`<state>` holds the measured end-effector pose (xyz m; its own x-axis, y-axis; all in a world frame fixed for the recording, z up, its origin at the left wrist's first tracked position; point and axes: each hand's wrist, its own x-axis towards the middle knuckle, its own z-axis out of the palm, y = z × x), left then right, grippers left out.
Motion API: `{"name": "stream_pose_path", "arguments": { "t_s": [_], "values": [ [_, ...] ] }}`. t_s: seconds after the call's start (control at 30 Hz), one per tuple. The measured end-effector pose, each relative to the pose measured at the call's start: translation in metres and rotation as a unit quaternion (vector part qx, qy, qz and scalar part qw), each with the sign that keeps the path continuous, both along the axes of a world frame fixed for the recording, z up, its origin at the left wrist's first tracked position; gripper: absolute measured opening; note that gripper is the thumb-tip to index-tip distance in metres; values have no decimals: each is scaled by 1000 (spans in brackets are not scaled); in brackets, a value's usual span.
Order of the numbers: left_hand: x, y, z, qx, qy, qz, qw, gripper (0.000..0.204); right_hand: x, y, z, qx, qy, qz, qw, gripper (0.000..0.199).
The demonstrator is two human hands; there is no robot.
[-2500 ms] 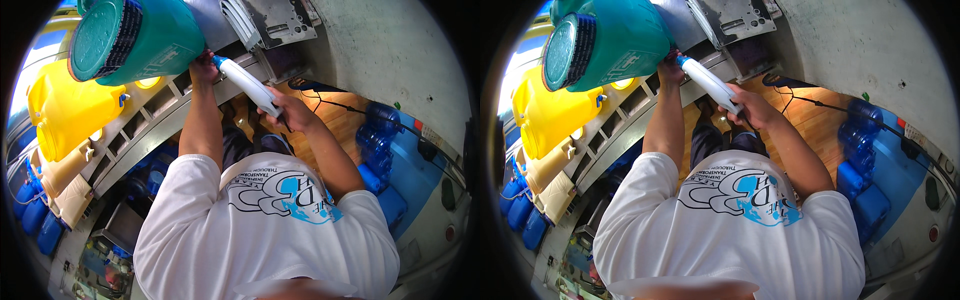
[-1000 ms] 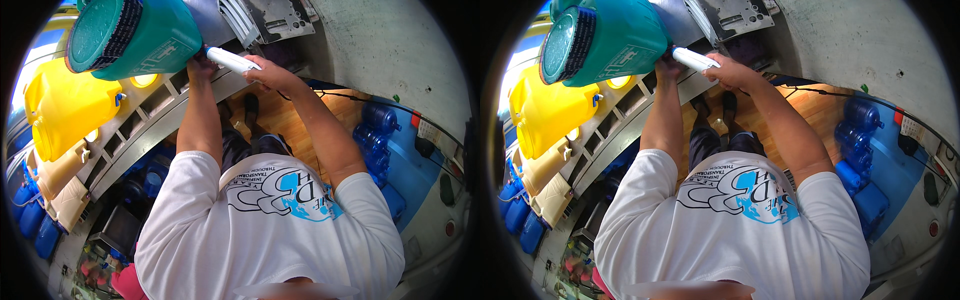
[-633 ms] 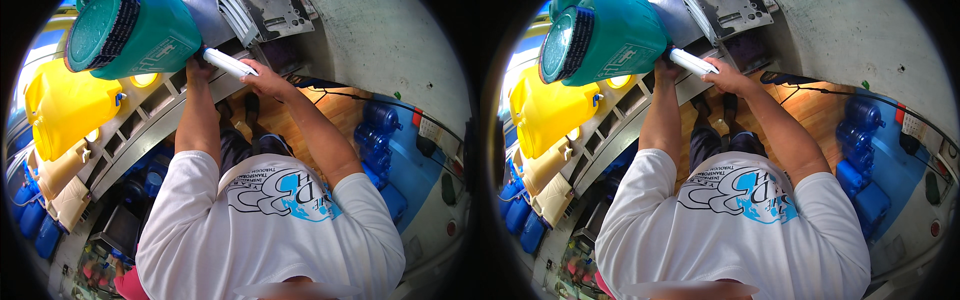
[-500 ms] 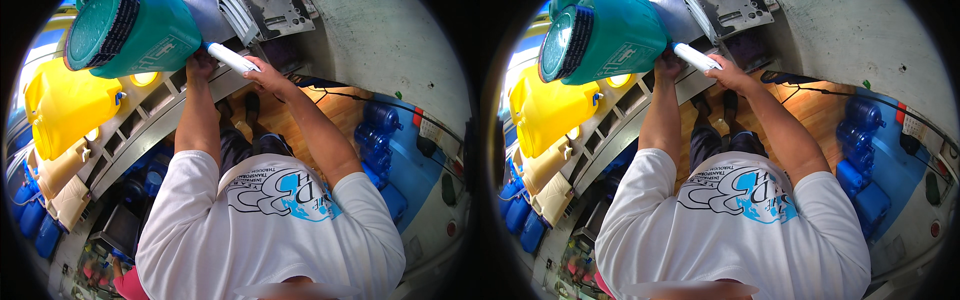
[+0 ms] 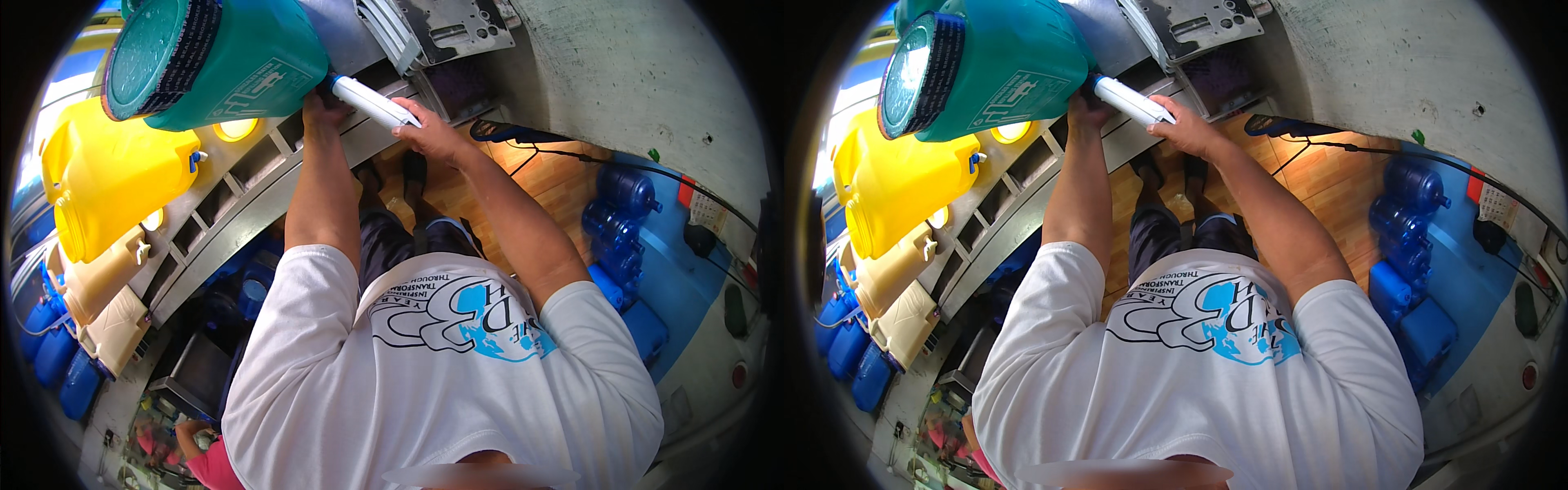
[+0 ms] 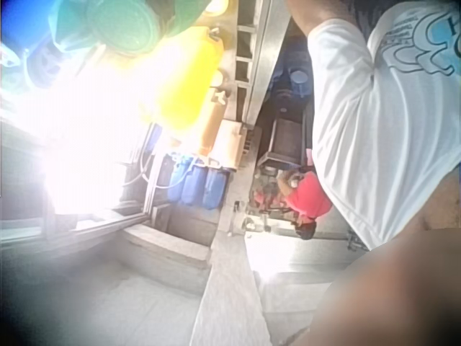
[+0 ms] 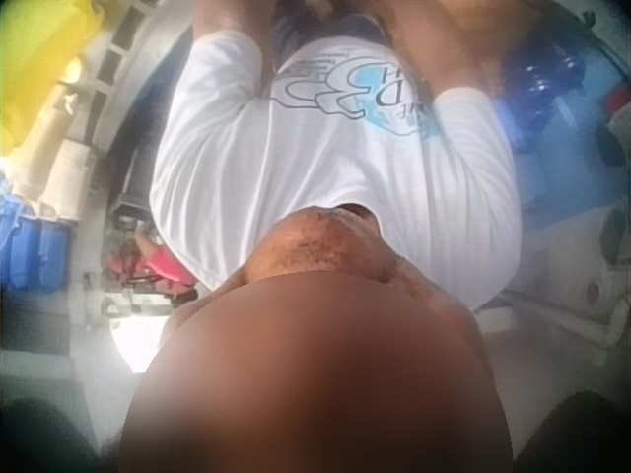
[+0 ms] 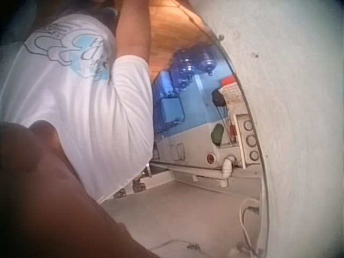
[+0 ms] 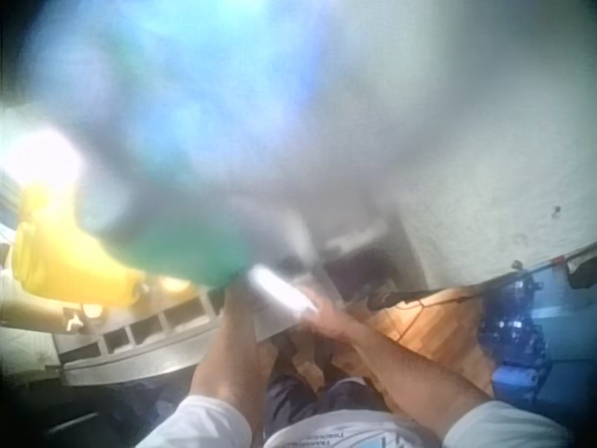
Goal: The person places lids on several large plastic jugs, then uses a handheld sealing tool to crimp the lids onto the containers. The person handles orange, blue, and green jugs one at a time, securing each lid before moving to the next.
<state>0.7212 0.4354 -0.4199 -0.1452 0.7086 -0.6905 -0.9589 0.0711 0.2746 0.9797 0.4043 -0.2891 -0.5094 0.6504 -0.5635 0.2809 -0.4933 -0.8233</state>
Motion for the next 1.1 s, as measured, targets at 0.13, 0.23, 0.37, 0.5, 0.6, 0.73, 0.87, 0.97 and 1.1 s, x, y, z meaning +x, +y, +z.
{"name": "stream_pose_path", "arguments": {
  "t_s": [0.13, 0.23, 0.37, 0.5, 0.6, 0.73, 0.87, 0.97, 1.1],
  "values": [
    [7, -5, 20, -28, 16, -1, 999, 33, 6, 0, -14, 92, -42, 21, 995, 71],
    [11, -11, 26, 16, 59, 0, 998, 38, 8, -11, -22, 144, -59, 69, 985, 74],
    [8, -17, 25, 25, 81, -32, 996, 45, -2, -27, -20, 190, -95, 93, 973, 72],
    [4, -18, 24, 36, 77, -73, 994, 50, -12, -27, -6, 243, -121, 117, 955, 70],
    [7, -21, 26, 29, 94, -53, 994, 52, -13, -21, 2, 222, -131, 114, 959, 71],
    [13, -33, 36, -98, 203, -96, 969, 52, -7, -16, -3, 254, -104, 49, 960, 73],
    [12, -44, 47, -73, 205, -125, 968, 58, 1, -16, -19, 275, -129, 45, 952, 72],
    [9, -45, 50, -55, 206, -138, 967, 58, 5, -19, -28, 251, -138, 57, 957, 72],
    [-1, -48, 44, -81, 227, -209, 948, 57, 2, -30, -29, 254, -149, 85, 952, 71]
  ]
}}
